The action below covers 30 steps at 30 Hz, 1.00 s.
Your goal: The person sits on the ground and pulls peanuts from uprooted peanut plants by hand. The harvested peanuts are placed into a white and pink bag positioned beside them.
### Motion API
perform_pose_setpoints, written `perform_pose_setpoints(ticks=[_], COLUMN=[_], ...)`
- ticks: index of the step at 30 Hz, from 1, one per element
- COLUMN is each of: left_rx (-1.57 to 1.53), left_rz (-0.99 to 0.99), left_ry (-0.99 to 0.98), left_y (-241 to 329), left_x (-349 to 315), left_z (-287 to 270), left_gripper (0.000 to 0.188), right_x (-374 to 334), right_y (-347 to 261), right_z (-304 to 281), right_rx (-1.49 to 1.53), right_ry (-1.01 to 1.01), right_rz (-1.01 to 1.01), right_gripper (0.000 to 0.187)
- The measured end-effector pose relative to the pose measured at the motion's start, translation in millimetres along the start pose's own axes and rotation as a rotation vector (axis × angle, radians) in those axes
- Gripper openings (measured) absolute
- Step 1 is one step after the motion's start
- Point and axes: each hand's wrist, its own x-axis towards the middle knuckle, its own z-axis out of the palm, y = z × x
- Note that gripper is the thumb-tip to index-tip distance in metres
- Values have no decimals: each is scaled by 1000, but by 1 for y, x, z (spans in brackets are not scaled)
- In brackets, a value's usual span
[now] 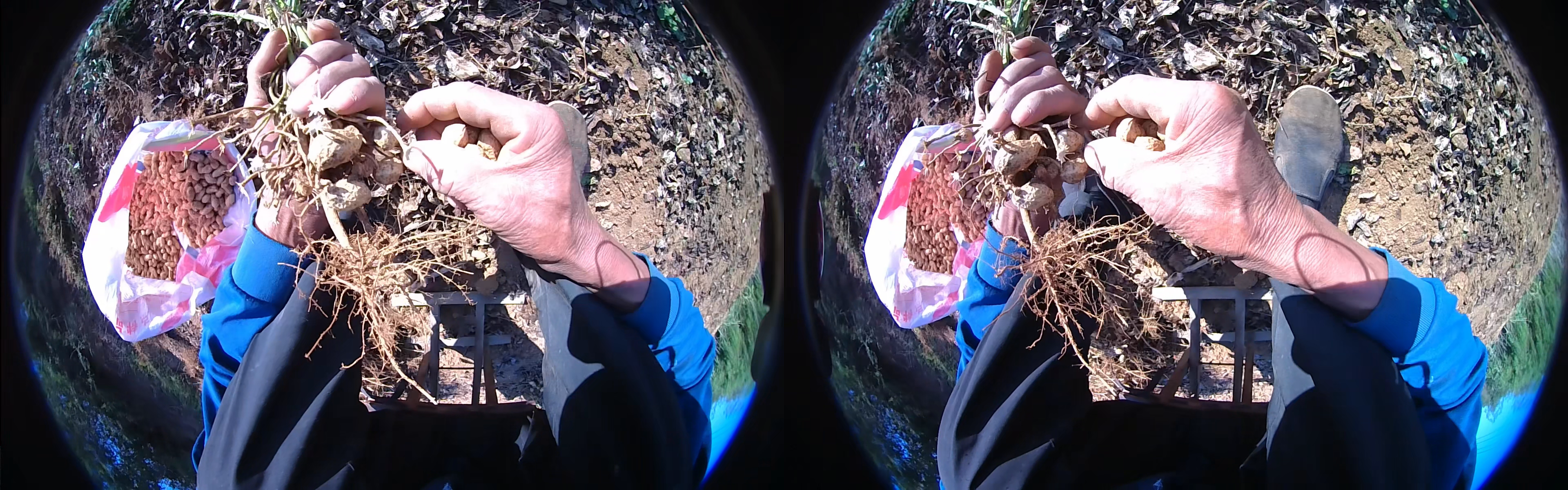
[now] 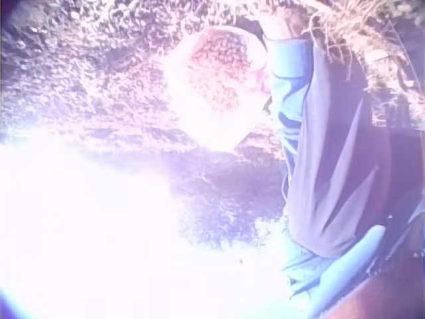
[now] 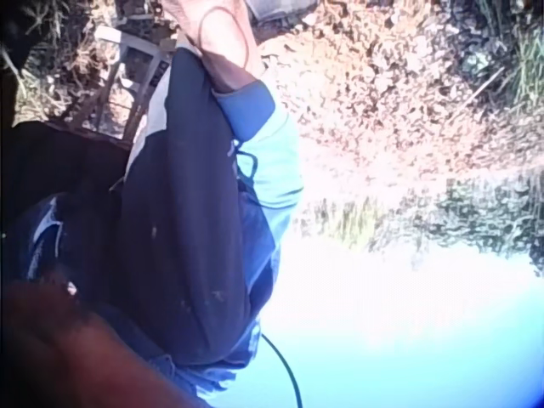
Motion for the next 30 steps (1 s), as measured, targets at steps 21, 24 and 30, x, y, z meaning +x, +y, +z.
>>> perform_pose_setpoints(ticks=[21,24,30], left_rx=[91,80,159], left_rz=[-45,-33,156], left_ry=[-47,-31,274], left_y=[10,6,-16], left_x=[-2,4,-9], left_z=[-19,-12,20], left_gripper=[44,41,34], right_x=[3,-8,-6], right_y=[4,-5,0], right_z=[-44,-24,-15], right_rx=[477,333,272], right_ry=[66,-65,-248], right_rz=[198,289,203], right_gripper=[21,23,29])
